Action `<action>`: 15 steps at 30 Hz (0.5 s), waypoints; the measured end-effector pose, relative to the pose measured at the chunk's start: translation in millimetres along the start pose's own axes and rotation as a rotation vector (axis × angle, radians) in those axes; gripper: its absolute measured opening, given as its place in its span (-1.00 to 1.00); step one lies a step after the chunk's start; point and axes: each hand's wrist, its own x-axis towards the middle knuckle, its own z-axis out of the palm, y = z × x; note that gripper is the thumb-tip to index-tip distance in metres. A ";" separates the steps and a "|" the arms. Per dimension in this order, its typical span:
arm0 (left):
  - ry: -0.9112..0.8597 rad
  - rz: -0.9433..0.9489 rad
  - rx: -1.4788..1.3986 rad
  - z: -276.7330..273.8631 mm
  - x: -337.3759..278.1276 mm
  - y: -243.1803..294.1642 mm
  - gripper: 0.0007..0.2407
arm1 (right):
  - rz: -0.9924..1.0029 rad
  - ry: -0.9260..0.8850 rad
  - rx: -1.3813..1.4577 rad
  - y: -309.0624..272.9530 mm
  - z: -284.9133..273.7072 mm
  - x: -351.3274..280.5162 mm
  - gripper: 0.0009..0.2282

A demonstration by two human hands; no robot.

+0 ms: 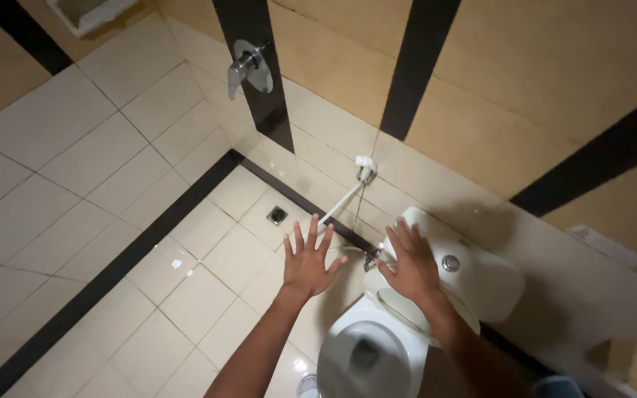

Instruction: The person uses a handheld bidet sprayer to rinse the inside of a toilet bowl. They direct the water stream around the bowl's interior and then flush the toilet to complete the cleaning process.

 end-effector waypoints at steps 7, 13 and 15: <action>0.004 0.059 0.027 -0.6 -18.9 -14.2 -0.29 | 0.074 0.006 -0.045 -13.5 12.7 -26.8 -0.30; 0.002 0.117 0.021 3.9 -21.6 -11.2 -0.30 | 0.062 0.082 -0.075 -12.0 15.3 -51.1 -0.29; -0.015 0.116 0.051 2.4 -23.0 -3.5 -0.30 | 0.057 0.090 -0.118 -6.6 14.0 -58.6 -0.31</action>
